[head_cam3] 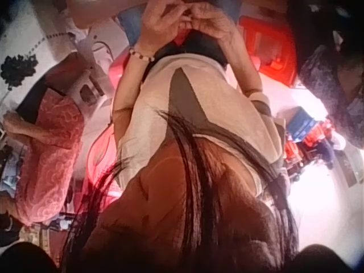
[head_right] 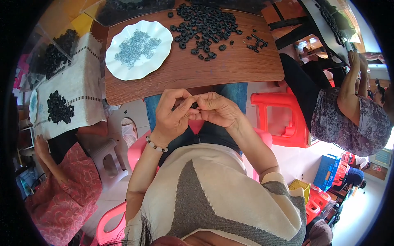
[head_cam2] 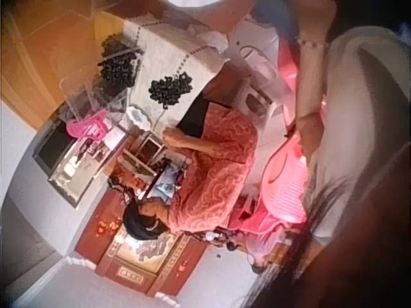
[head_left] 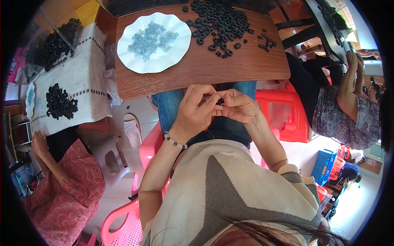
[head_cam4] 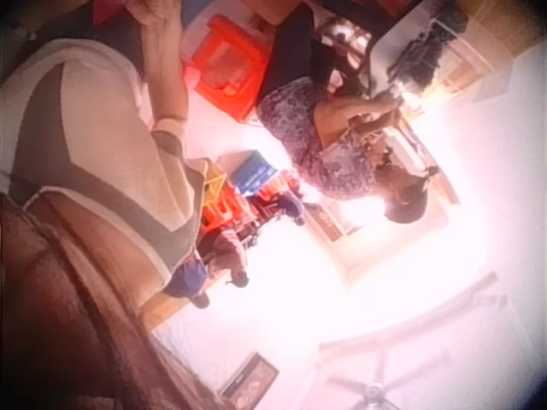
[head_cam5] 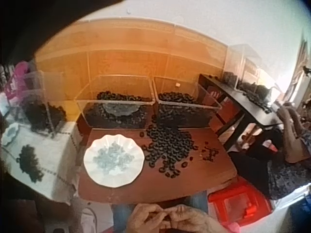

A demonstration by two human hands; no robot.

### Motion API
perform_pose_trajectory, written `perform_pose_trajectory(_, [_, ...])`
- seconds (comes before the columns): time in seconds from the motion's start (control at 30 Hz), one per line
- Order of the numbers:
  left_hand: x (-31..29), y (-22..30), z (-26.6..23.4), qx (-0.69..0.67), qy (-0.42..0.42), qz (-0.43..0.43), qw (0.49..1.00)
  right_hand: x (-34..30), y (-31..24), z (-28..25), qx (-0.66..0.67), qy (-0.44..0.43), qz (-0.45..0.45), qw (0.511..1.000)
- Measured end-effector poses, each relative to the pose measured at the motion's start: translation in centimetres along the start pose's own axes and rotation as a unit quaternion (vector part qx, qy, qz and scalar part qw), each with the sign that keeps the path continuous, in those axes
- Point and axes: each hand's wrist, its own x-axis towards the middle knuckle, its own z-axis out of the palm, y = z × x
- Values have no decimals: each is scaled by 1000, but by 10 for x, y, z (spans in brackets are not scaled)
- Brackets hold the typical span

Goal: Manually assembling small black plastic components by inserting tiny metal pieces into them at a shared workshop table.

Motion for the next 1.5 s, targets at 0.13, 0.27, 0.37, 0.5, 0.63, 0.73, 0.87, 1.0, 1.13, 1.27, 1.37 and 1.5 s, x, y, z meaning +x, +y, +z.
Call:
perform_pose_trajectory(0.13, [1,0,1,-8,8,-16,1000,1,1,-1,6,1,-8,1000])
perform_pose_trajectory(0.27, [-1,0,2,-7,6,-15,1000,-1,2,2,7,6,-14,1000])
perform_pose_trajectory(0.37, [0,0,2,-5,3,-19,1000,-1,4,0,16,16,-21,1000])
perform_pose_trajectory(0.5, [-1,-5,2,9,1,-25,1000,-1,4,3,7,26,-17,999])
perform_pose_trajectory(0.63, [2,-5,0,8,-3,-48,999,-2,3,6,-27,64,-14,997])
perform_pose_trajectory(0.73, [4,-1,-1,10,15,-65,998,-3,4,18,-61,91,-27,994])
perform_pose_trajectory(0.87, [4,-3,-2,30,23,-58,998,-8,2,25,-66,109,-49,991])
perform_pose_trajectory(1.0, [4,1,-2,0,8,-73,997,-12,3,19,-41,93,-38,994])
perform_pose_trajectory(1.13, [3,1,-1,-23,2,-62,998,-12,8,12,-40,68,-32,996])
perform_pose_trajectory(1.27, [2,0,1,-35,1,-65,997,-12,8,16,-34,72,-28,996])
perform_pose_trajectory(1.37, [3,1,-1,-8,-12,-46,999,-10,8,20,-47,88,-26,995])
perform_pose_trajectory(1.5, [2,1,2,-23,-10,-38,999,-9,10,22,-50,99,-38,993])
